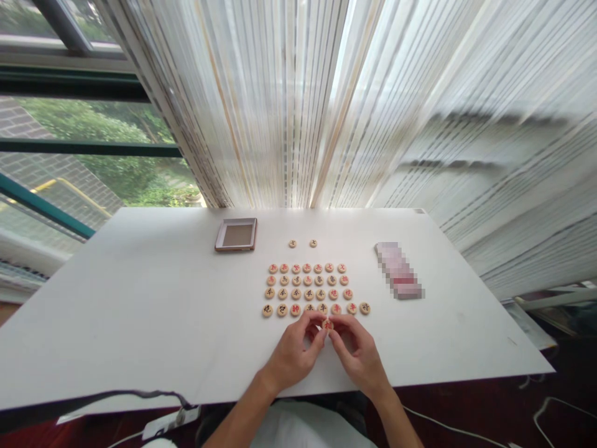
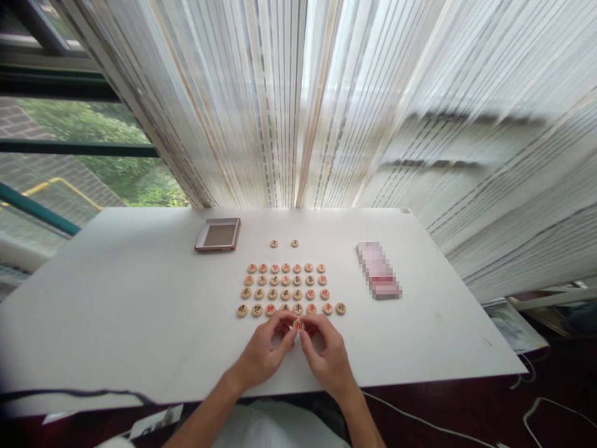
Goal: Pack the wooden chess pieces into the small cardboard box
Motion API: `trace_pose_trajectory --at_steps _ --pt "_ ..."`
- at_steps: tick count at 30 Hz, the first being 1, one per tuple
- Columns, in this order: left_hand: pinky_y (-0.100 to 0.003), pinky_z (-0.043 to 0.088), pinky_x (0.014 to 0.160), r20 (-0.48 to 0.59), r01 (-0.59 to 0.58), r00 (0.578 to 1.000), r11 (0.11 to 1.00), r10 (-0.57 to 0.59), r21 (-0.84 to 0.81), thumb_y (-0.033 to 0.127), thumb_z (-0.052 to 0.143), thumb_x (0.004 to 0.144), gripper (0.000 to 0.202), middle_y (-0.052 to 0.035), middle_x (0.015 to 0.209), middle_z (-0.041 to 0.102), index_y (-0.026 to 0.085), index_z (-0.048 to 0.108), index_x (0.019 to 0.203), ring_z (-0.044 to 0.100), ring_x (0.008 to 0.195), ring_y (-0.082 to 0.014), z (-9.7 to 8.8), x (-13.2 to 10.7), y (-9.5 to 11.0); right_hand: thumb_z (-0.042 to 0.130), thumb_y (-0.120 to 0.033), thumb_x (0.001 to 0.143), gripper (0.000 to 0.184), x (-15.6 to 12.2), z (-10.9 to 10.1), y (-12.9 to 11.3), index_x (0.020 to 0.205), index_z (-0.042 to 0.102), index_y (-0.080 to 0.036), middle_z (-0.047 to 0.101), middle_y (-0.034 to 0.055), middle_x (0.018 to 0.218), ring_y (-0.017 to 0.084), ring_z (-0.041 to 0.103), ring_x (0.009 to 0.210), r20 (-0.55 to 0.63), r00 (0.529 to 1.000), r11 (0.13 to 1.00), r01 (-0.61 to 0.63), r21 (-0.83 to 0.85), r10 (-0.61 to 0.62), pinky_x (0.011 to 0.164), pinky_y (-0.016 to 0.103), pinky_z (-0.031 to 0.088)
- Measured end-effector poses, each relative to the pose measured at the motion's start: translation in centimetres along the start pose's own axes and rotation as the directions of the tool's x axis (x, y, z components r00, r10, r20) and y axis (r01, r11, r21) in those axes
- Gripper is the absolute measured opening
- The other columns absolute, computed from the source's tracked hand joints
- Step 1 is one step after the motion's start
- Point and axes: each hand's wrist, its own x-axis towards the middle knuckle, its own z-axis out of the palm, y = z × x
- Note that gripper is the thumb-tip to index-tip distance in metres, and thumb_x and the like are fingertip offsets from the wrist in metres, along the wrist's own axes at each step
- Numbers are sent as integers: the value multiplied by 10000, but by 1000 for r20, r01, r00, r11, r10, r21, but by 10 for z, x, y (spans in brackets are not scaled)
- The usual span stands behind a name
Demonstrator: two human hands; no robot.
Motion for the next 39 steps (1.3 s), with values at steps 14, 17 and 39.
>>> trace_pose_trajectory --at_steps 14,17,39 --pt "-281 558 774 27 -47 999 993 45 105 281 571 975 230 -41 977 706 224 586 1197 681 806 -167 1 -2 -3 651 -334 954 172 -1 -1 7 1091 655 -230 723 67 983 221 715 883 13 998 997 -67 29 67 820 339 596" --pt "-278 556 777 41 -53 998 991 49 122 270 567 975 235 -39 975 709 227 587 1205 681 810 -167 1 -3 -2 672 -352 940 170 0 -1 9 1052 653 -226 722 54 924 212 713 833 6 997 996 -81 23 81 782 325 593" --pt "-260 543 781 77 -70 995 982 58 173 268 549 990 209 -19 1010 700 233 582 1194 668 809 -143 0 -3 -1 607 -369 984 163 0 -3 6 971 672 -220 711 38 848 190 707 762 -22 994 993 -110 29 111 717 277 574"
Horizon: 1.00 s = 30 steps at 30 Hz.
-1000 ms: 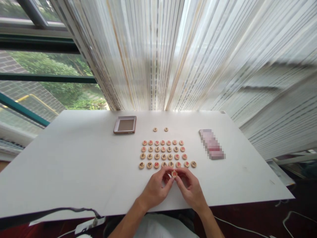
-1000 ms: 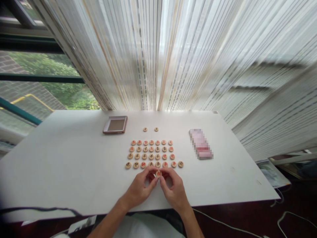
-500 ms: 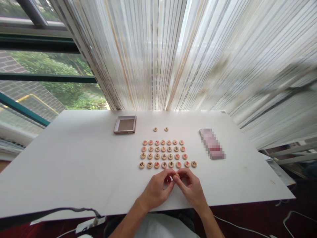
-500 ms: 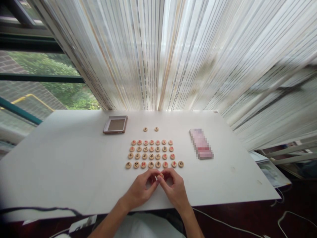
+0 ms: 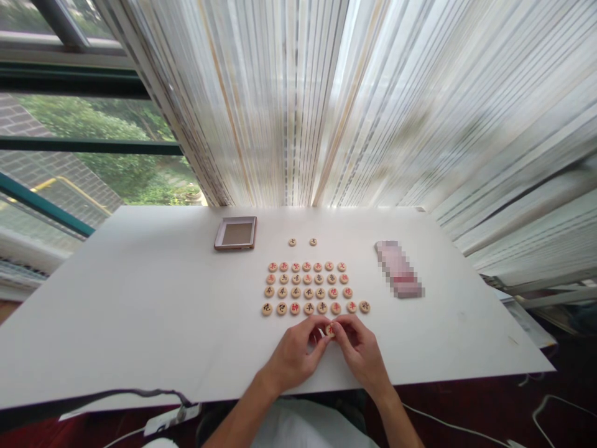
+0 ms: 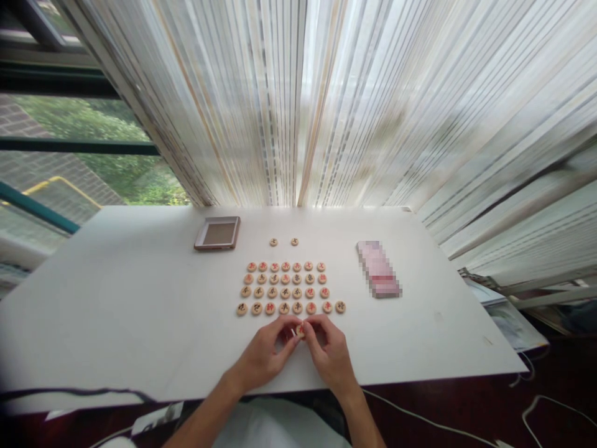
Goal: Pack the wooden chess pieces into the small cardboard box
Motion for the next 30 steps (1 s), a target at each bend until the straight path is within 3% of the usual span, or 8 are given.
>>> trace_pose_trajectory --at_steps 15,30 --pt "-285 551 837 -45 30 998 995 -34 -96 254 550 995 261 -37 1064 700 232 562 1255 674 855 -158 0 0 -1 609 -276 977 184 -2 1 7 1156 638 -244 711 80 1078 231 717 995 63 995 994 65 86 -71 906 364 594" --pt "-283 556 832 -48 33 998 990 -40 -140 270 542 1002 227 -48 1030 718 214 571 1220 690 871 -166 -2 1 2 661 -205 920 212 -2 4 5 1120 613 -251 682 42 999 191 695 869 41 989 990 143 10 -143 811 320 594"
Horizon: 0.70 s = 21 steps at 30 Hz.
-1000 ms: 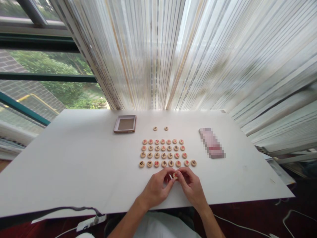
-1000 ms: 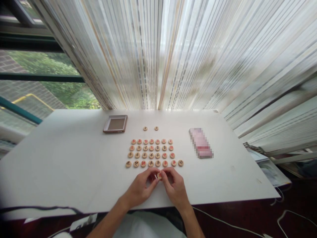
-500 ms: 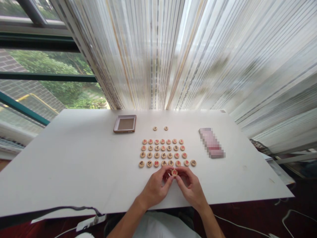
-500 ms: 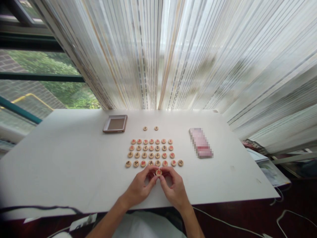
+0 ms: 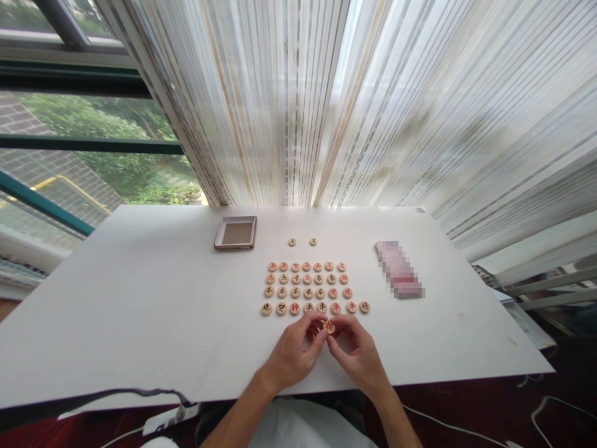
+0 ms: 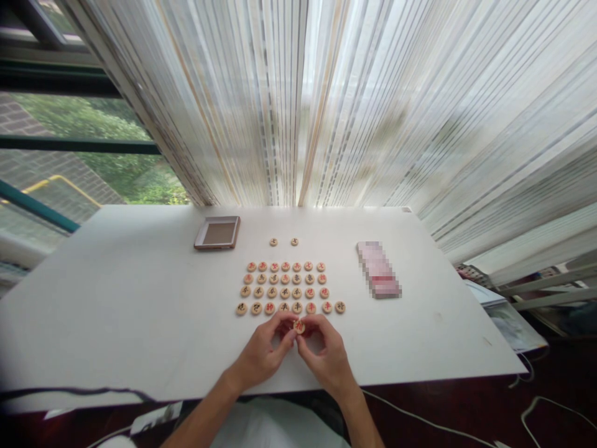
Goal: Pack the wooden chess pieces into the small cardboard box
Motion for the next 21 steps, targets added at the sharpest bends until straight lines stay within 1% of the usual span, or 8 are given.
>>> trace_pose_trajectory --at_steps 6,9,16,21 --pt "-270 552 751 -13 44 999 998 -43 54 313 596 968 157 -30 911 707 206 598 1083 677 788 -163 2 2 -1 624 -168 920 159 -1 2 -2 1055 607 -250 655 35 955 192 657 866 42 998 995 47 -90 -43 804 328 571" --pt "-260 551 727 -29 70 997 997 -69 29 315 628 945 144 -16 861 707 206 601 1036 681 767 -161 3 3 -1 611 -147 914 167 -1 2 -4 1044 604 -252 657 38 956 199 652 875 61 997 991 53 -122 -45 810 338 565" --pt "-256 567 734 -37 89 995 994 -91 -58 302 638 939 122 -19 869 737 204 613 1007 724 798 -170 4 3 -3 621 -120 890 208 -1 3 -3 1044 597 -257 645 27 946 195 648 868 66 996 987 73 -141 -64 799 326 559" --pt "-263 579 751 -35 82 996 993 -85 -89 311 606 967 121 -27 883 748 198 618 1008 736 819 -174 4 3 -2 626 -153 906 139 -1 3 -6 996 587 -252 615 12 889 184 620 809 56 997 987 60 -152 -52 758 313 540"
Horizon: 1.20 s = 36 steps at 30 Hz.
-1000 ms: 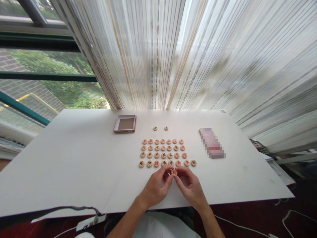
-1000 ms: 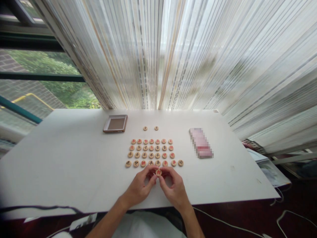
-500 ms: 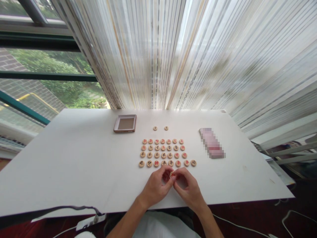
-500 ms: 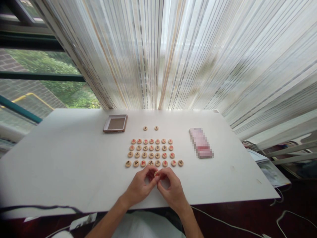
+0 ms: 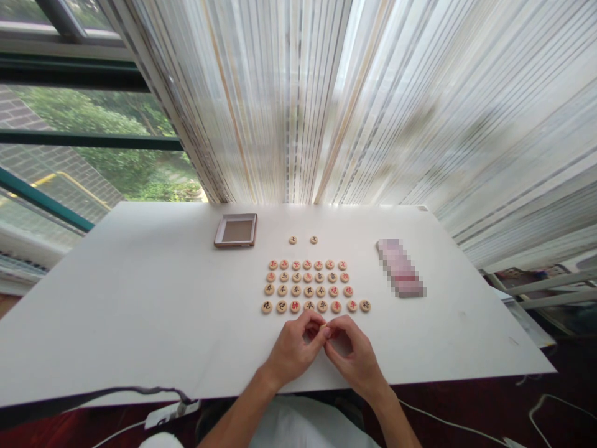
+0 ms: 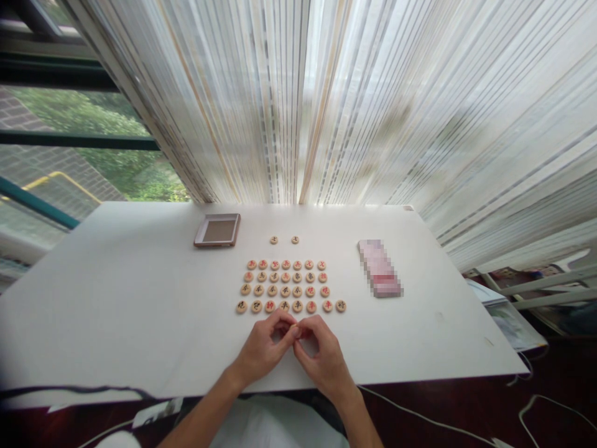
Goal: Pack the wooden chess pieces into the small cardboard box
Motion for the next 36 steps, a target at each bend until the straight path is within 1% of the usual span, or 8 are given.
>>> trace_pose_trajectory --at_steps 7,11,15,18,23,28,31,36 --pt "-265 580 776 8 -10 1000 1000 10 -13 326 567 993 139 -35 921 750 199 615 1022 732 838 -173 -1 0 1 633 -189 914 104 0 -2 -4 990 588 -244 615 18 879 189 614 794 -7 1000 1000 -9 -2 9 743 314 539" --pt "-264 569 776 15 -5 1000 1000 5 28 333 531 1011 157 -37 938 750 209 613 1063 726 842 -176 -2 -1 0 633 -217 925 96 1 -2 -3 1007 591 -245 617 26 885 193 612 794 -6 1000 1000 -21 -9 21 740 322 547" --pt "-264 558 760 17 -1 1000 997 -1 79 335 480 1030 191 -27 909 731 218 610 1105 709 793 -169 -3 -2 0 636 -224 925 131 1 -2 -2 1046 591 -247 629 35 914 195 620 803 -13 1000 1000 -16 -8 15 743 330 557" --pt "-267 554 768 22 -12 1000 996 10 85 331 459 1035 211 -31 919 728 219 609 1132 703 795 -170 -4 -2 3 646 -218 919 159 1 -2 -1 1068 598 -248 641 39 925 197 629 806 -30 1000 1000 -10 -4 10 747 335 565" --pt "-281 558 787 45 -31 999 998 29 49 322 498 1018 222 -49 955 734 209 573 1193 704 834 -180 -4 -2 6 653 -231 920 173 2 -2 0 1088 615 -246 664 48 967 199 654 820 -47 999 999 -20 29 22 763 336 580" --pt "-288 559 784 36 -26 999 999 26 21 321 508 1018 225 -49 938 719 208 537 1210 698 840 -181 -3 -3 1 637 -257 943 172 3 -3 -4 1115 627 -250 680 58 1006 213 674 878 -38 998 997 -45 63 47 814 350 584" --pt "-284 557 779 38 -28 999 999 26 30 318 519 1012 231 -46 931 708 207 540 1213 692 838 -178 -2 -3 0 613 -274 965 165 2 -4 -5 1127 634 -250 686 66 1022 225 682 929 -32 997 993 -65 98 68 856 364 584" --pt "-275 553 769 40 -55 998 996 52 68 290 543 993 240 -46 956 705 207 544 1219 673 804 -163 -3 -3 2 591 -304 983 164 1 -4 0 1124 647 -242 700 75 1017 230 694 928 -38 995 987 -87 136 92 854 366 594"
